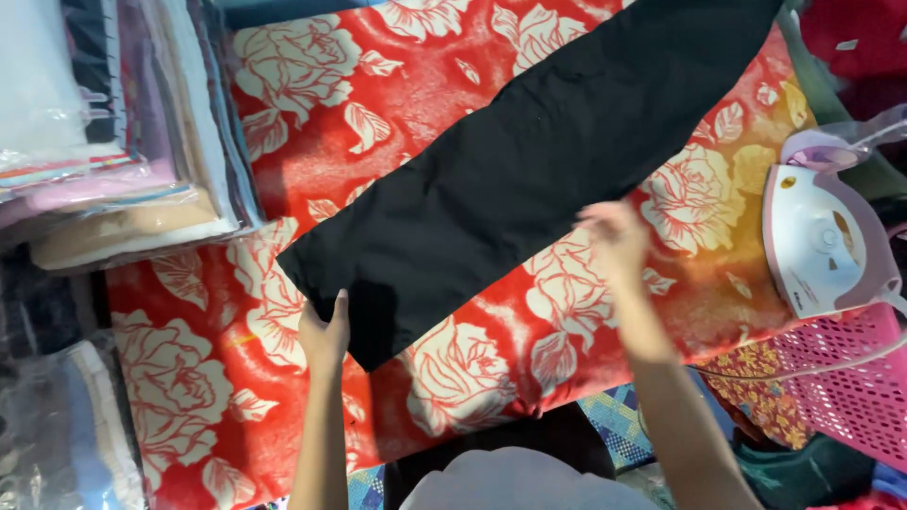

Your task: The person irons a pair of black trousers laid out on a floral-patterned table. They use a pink and white iron to smooth the fabric, repeatedly moving it back and forth along the length of the pants while holding the material flat with their other hand.

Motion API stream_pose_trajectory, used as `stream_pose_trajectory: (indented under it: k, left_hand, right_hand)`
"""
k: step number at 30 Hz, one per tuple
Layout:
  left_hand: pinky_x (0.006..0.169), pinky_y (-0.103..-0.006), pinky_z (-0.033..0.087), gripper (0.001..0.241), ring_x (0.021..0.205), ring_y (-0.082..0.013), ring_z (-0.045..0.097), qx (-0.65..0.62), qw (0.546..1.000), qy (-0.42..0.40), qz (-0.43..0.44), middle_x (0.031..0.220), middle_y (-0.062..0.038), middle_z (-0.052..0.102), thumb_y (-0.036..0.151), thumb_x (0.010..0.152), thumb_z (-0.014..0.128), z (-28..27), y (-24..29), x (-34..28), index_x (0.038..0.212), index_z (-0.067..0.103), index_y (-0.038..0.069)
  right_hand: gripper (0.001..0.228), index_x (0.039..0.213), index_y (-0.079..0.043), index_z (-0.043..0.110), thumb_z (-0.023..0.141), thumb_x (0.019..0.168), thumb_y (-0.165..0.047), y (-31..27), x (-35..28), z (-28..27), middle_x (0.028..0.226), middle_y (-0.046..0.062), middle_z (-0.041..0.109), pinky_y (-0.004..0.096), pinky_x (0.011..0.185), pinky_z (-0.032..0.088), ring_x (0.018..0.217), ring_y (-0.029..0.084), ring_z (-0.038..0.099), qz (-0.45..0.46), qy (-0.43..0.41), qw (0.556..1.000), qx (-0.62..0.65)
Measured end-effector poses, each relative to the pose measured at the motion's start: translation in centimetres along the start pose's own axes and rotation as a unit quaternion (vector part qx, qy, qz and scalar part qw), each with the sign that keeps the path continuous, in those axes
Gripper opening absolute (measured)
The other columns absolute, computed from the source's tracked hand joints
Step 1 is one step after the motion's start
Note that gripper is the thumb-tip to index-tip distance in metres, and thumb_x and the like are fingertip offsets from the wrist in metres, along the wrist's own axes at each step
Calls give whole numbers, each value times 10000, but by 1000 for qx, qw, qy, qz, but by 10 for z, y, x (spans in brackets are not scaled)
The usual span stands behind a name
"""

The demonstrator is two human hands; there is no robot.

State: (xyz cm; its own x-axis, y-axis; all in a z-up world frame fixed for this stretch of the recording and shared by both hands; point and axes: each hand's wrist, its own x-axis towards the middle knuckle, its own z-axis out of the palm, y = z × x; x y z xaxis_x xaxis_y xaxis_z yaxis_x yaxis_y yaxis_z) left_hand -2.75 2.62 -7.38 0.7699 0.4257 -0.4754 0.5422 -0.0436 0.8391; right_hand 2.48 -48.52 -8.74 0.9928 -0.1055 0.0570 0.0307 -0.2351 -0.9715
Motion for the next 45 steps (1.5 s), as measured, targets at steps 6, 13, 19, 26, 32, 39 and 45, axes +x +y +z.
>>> stream_pose_trajectory:
  k: [6, 13, 19, 26, 32, 39, 45]
  left_hand:
    - [810, -694, 501, 289, 964, -582, 659, 312, 934, 155, 82, 918, -349, 685, 333, 1049, 576, 17, -19, -9, 1114, 522, 58]
    - [651, -597, 569, 276, 808, -478, 719, 480, 818, 305, 84, 808, -232, 689, 355, 1019, 603, 44, -21, -17, 1116, 503, 117]
    - [606, -471, 570, 260, 696, -390, 693, 589, 669, 417, 178, 762, -130, 630, 279, 970, 677, 70, -16, -30, 1051, 534, 78]
    - [555, -486, 571, 199, 644, -385, 716, 607, 680, 383, 150, 703, -108, 630, 266, 1071, 596, 66, -7, -37, 1062, 504, 90]
    - [514, -511, 577, 322, 642, -391, 732, 577, 699, 399, 138, 709, -124, 679, 368, 1037, 662, 56, -20, -26, 1083, 490, 101]
    - [530, -530, 578, 330, 596, -396, 719, 576, 700, 405, 117, 685, -121, 649, 389, 1070, 602, 71, -28, -73, 1125, 497, 81]
    - [553, -528, 583, 302, 628, -403, 721, 542, 730, 401, 112, 709, -127, 669, 390, 1106, 559, 76, -3, -90, 1092, 508, 93]
  right_hand:
    - [187, 1005, -349, 673, 802, 874, -381, 85, 78, -96, 857, -61, 746, 405, 738, 610, 890, 230, 736, 110, 284, 857, -416]
    - [460, 923, -265, 595, 904, 583, -244, 16, 95, -76, 935, -38, 538, 445, 775, 537, 934, 278, 581, -1, 281, 855, -436]
    - [730, 1067, -180, 455, 901, 495, -101, -7, 144, -113, 1058, 89, 479, 459, 873, 438, 1023, 346, 516, -39, 244, 828, -504]
    - [703, 1096, -142, 427, 886, 580, -9, 23, 184, -168, 1078, 107, 485, 492, 824, 533, 1054, 387, 567, -105, 21, 844, -526]
    - [588, 1034, -183, 569, 927, 581, -71, 3, 141, -191, 1023, 39, 507, 429, 736, 574, 936, 322, 635, -276, 76, 840, -461]
    - [417, 766, -203, 480, 852, 680, -36, 53, 140, -201, 804, 1, 466, 340, 762, 527, 776, 258, 573, -399, 28, 804, -440]
    - [388, 919, -202, 430, 800, 817, -148, 27, 125, -203, 956, -16, 494, 426, 743, 591, 1027, 258, 623, -215, -122, 798, -550]
